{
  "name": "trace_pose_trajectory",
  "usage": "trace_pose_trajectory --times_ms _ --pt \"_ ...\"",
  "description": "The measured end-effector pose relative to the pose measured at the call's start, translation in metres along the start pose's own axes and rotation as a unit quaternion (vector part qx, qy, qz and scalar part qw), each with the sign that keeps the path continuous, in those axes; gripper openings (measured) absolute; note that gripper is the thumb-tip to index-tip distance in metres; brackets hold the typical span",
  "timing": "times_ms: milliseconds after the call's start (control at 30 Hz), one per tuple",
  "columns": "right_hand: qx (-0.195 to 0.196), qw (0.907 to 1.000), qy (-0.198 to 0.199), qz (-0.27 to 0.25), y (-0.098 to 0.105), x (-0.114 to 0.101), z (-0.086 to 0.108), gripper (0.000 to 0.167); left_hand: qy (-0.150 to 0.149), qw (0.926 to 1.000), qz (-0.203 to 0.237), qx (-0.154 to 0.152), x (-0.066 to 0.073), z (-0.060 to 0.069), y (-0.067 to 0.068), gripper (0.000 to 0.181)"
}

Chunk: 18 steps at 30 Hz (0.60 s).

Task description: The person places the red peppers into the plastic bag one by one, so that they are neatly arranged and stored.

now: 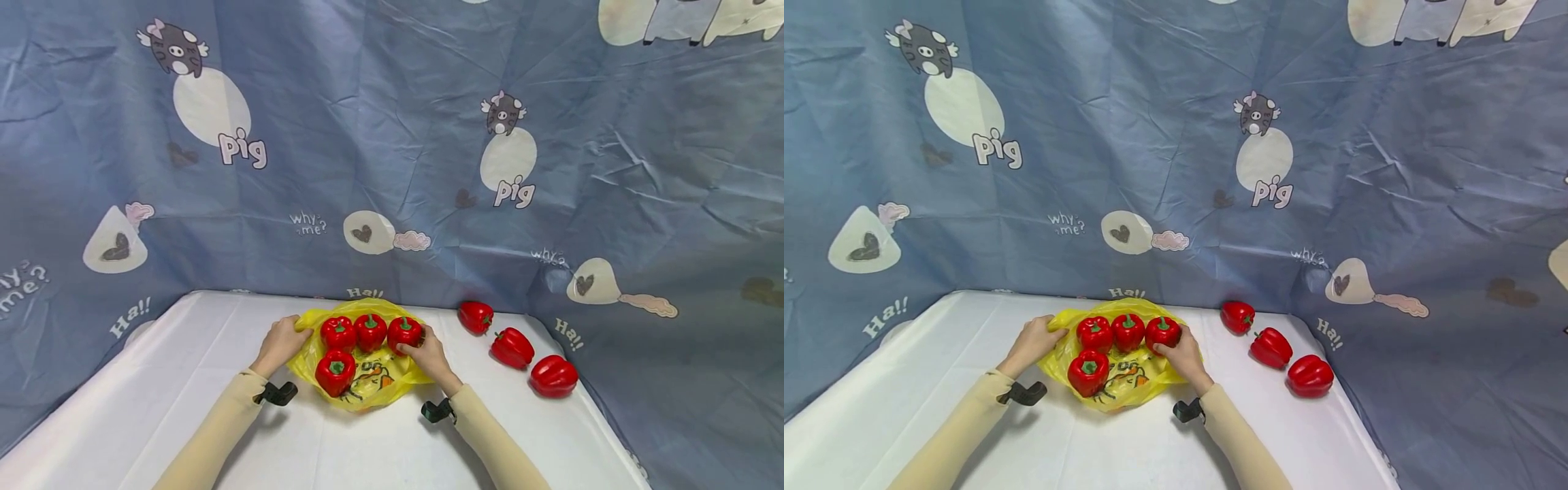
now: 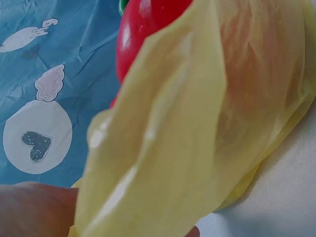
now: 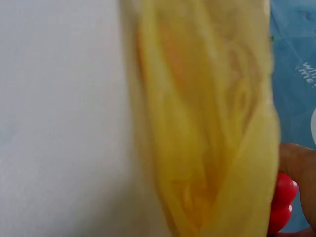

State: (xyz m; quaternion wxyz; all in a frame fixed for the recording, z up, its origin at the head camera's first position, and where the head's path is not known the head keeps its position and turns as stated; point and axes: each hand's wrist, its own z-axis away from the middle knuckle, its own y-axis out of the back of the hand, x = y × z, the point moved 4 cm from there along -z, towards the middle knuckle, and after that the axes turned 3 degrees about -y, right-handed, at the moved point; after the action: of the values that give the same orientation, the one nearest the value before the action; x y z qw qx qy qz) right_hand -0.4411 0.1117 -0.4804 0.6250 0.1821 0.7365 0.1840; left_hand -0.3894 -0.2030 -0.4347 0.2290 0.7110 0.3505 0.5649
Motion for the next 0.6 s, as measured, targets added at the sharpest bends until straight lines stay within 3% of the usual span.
trace_pose_trajectory --times_ms 367,600 --pt "0.004 0.9988 0.001 0.049 0.0021 -0.0026 0.0045 0.084 -0.016 0.9997 0.013 0.010 0.0033 0.0020 0.0034 0.019" --pt "-0.004 0.9990 0.011 0.044 0.0042 -0.0029 0.0091 0.086 0.005 1.0000 -0.001 0.003 -0.0008 -0.0005 -0.0014 0.020"
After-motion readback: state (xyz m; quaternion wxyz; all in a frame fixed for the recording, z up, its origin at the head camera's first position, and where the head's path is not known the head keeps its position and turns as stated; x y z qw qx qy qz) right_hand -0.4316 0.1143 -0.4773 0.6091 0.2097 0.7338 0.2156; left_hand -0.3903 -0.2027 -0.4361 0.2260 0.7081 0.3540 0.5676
